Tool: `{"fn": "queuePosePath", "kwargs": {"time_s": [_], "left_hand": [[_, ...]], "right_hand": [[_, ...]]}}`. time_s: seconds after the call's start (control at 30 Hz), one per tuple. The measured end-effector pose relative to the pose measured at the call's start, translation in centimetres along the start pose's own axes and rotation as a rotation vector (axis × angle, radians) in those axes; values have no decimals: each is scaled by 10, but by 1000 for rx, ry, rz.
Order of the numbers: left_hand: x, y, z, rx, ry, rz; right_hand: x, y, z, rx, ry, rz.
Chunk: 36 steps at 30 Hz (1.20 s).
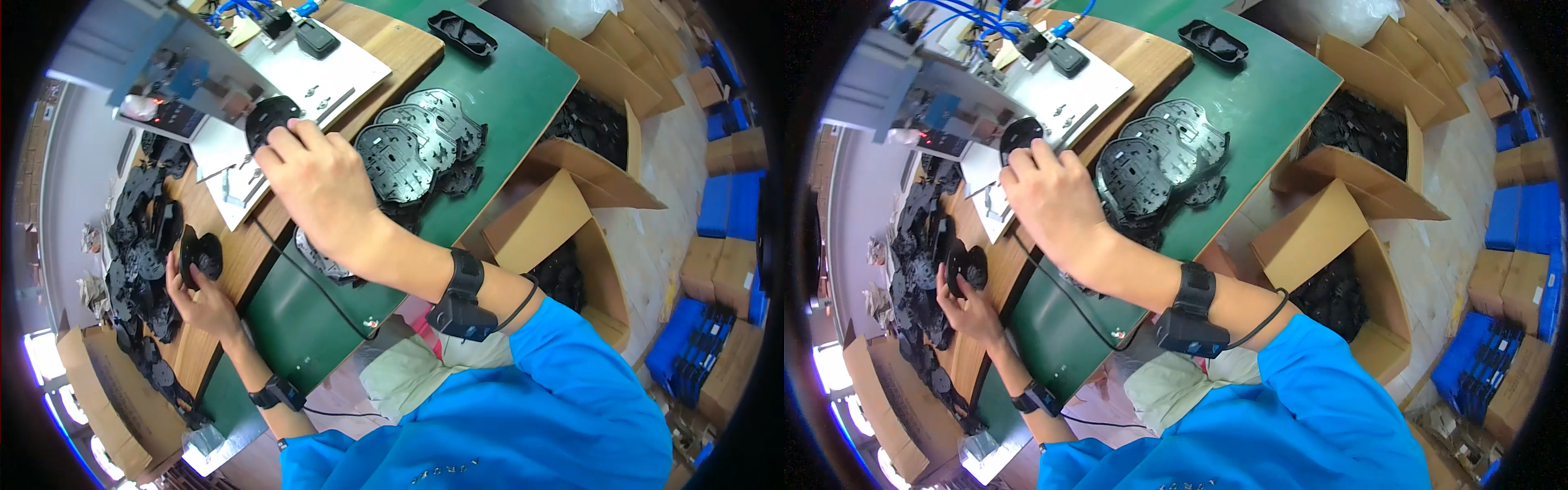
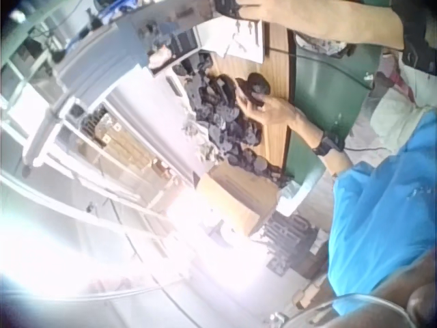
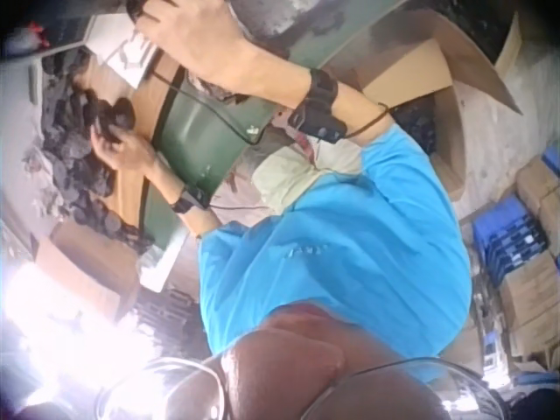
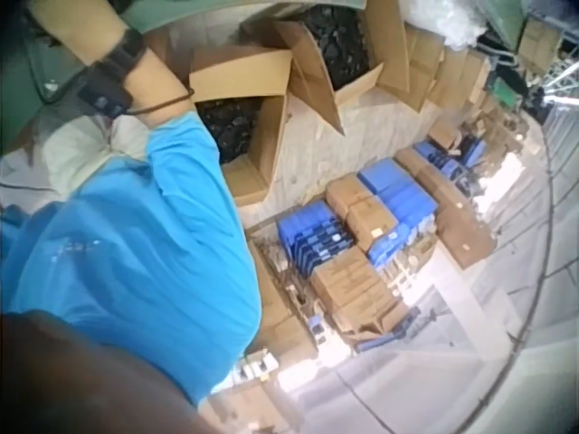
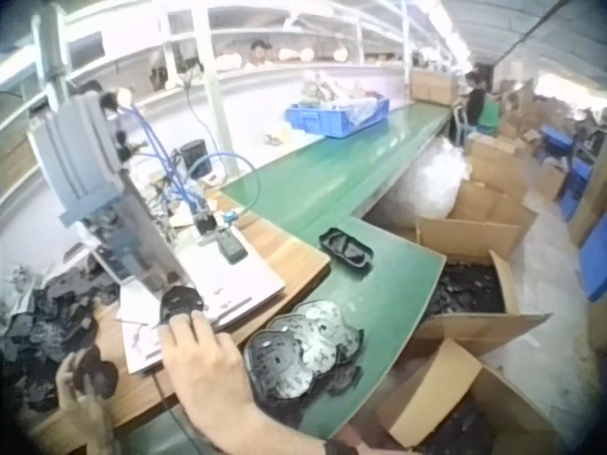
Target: Manually press electronic components using a small pneumatic or manual press machine at a workstation.
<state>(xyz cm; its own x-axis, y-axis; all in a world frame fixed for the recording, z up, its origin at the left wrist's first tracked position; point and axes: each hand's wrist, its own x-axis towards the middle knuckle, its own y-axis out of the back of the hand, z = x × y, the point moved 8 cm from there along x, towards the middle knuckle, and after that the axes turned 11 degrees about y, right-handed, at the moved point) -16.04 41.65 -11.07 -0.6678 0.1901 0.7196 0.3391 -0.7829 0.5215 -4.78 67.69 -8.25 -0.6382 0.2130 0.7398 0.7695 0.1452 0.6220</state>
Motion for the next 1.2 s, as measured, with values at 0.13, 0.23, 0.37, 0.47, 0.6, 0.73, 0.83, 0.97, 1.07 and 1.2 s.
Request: {"fn": "queuePosePath", "kwargs": {"time_s": [0.13, 0.23, 0.37, 0.47, 0.6, 0.73, 0.83, 0.97, 1.07, 1.2], "left_hand": [[-12, 6, -28, -12, 193, 38], [-8, 11, -5, -63, 239, 15], [-18, 39, 22, -364, 275, 9], [-34, 37, 53, -602, 459, -70], [-69, 16, 63, -1133, 793, -213], [-94, 5, 84, -1381, 906, -372], [-76, 13, 85, -1008, 510, -311], [-35, 32, 23, -124, 230, -165], [-18, 30, -14, 232, 89, -187], [-22, 8, -39, 357, 172, -319]], "right_hand": [[6, 6, 2, 11, 22, -20], [14, 23, 18, 118, 30, -14], [-18, 60, 9, 218, 68, 96], [-67, 61, 15, 215, 117, -24], [-84, 66, -21, 35, 223, -131], [-86, 48, -60, 990, -172, -185], [-86, 29, -53, 1147, -402, -188], [-34, 72, -32, 670, -101, 5], [-11, 77, -24, 336, 170, 62], [1, 51, -10, 134, 275, 71]]}}
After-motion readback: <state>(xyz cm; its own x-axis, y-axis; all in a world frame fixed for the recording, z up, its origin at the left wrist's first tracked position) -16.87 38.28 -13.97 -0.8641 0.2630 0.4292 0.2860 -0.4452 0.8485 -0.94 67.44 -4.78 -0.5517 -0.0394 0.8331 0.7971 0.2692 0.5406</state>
